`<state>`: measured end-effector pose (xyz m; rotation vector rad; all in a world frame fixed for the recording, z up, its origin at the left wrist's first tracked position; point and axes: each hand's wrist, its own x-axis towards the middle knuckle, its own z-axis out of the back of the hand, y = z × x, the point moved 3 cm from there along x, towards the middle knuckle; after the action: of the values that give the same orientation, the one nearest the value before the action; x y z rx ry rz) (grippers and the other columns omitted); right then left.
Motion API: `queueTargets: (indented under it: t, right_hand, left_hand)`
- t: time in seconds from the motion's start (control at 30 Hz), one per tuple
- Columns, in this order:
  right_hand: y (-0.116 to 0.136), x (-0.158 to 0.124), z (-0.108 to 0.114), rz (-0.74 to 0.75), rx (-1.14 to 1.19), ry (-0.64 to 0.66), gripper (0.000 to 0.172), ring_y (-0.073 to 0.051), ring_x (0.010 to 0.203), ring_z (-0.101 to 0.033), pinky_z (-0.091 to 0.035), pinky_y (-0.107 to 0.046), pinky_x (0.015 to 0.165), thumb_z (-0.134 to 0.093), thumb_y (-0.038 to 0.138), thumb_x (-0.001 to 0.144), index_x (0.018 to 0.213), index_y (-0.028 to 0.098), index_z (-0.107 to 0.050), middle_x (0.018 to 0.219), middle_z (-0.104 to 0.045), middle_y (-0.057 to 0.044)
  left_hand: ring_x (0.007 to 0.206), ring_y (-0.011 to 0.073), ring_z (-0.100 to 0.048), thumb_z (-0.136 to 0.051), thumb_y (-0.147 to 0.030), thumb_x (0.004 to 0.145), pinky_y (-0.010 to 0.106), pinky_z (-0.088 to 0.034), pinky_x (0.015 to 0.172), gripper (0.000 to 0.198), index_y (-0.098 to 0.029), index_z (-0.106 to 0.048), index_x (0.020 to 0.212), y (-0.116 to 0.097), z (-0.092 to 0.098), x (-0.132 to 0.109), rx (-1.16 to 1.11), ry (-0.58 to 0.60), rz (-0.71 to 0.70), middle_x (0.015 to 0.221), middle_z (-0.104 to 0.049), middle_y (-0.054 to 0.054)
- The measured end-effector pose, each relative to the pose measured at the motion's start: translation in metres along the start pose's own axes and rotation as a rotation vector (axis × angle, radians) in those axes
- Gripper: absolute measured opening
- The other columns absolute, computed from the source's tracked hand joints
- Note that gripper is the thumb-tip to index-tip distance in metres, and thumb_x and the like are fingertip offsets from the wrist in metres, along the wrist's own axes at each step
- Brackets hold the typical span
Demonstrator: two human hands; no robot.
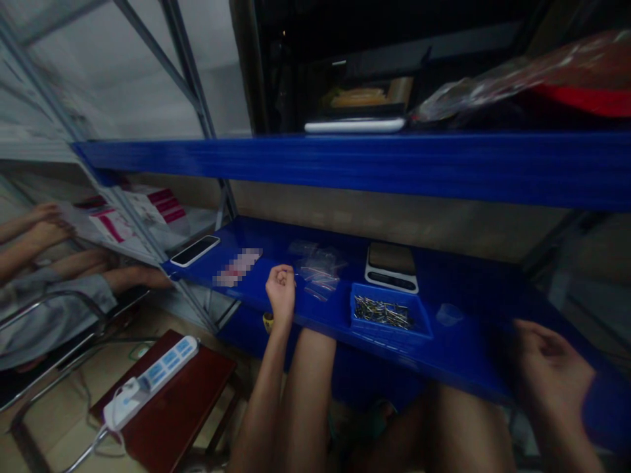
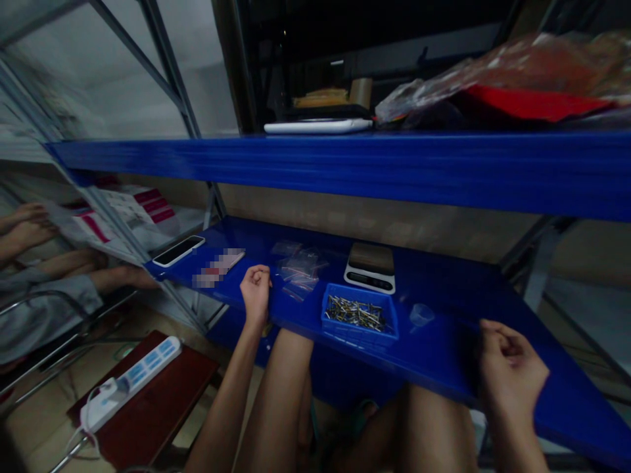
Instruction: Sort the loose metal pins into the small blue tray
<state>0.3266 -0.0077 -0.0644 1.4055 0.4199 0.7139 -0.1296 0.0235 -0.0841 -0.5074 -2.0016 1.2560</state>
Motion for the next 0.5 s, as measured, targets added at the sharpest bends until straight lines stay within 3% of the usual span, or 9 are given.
queueTargets:
  t: [0.23, 0.37, 0.5]
  right_hand:
    - [0.017, -0.012, 0.003, -0.036, -0.065, 0.007, 0.028, -0.017, 0.056, -0.041, -0.028, -0.030, 0.051, -0.065, 0.030, 0.065, 0.091, 0.019, -0.068, 0.065, -0.051, -0.002]
    - [0.013, -0.010, 0.005, -0.015, -0.108, -0.002, 0.028, -0.018, 0.053, -0.041, -0.029, -0.033, 0.050, -0.061, 0.032, 0.065, 0.092, 0.024, -0.067, 0.066, -0.050, -0.002]
    - [0.003, -0.004, 0.006, 0.019, -0.026, -0.024, 0.022, -0.019, 0.056, -0.045, -0.033, -0.035, 0.052, -0.063, 0.032, 0.066, 0.087, 0.027, -0.064, 0.070, -0.053, -0.004]
  left_hand:
    - [0.047, 0.0091, -0.041, -0.068, -0.037, 0.087, 0.021, -0.027, 0.047, 0.019, -0.021, -0.059, 0.091, -0.004, 0.002, -0.001, -0.090, -0.022, 0.064, 0.058, -0.052, -0.007]
    - [0.045, 0.0082, -0.039, -0.063, -0.045, 0.091, 0.021, -0.026, 0.044, 0.025, -0.023, -0.054, 0.095, -0.013, 0.001, -0.001, -0.161, -0.067, 0.082, 0.061, -0.052, -0.007]
    - [0.046, 0.0077, -0.040, -0.063, -0.051, 0.093, 0.020, -0.028, 0.045, 0.031, -0.023, -0.052, 0.090, -0.017, -0.008, -0.002, -0.184, -0.040, 0.076, 0.061, -0.053, -0.006]
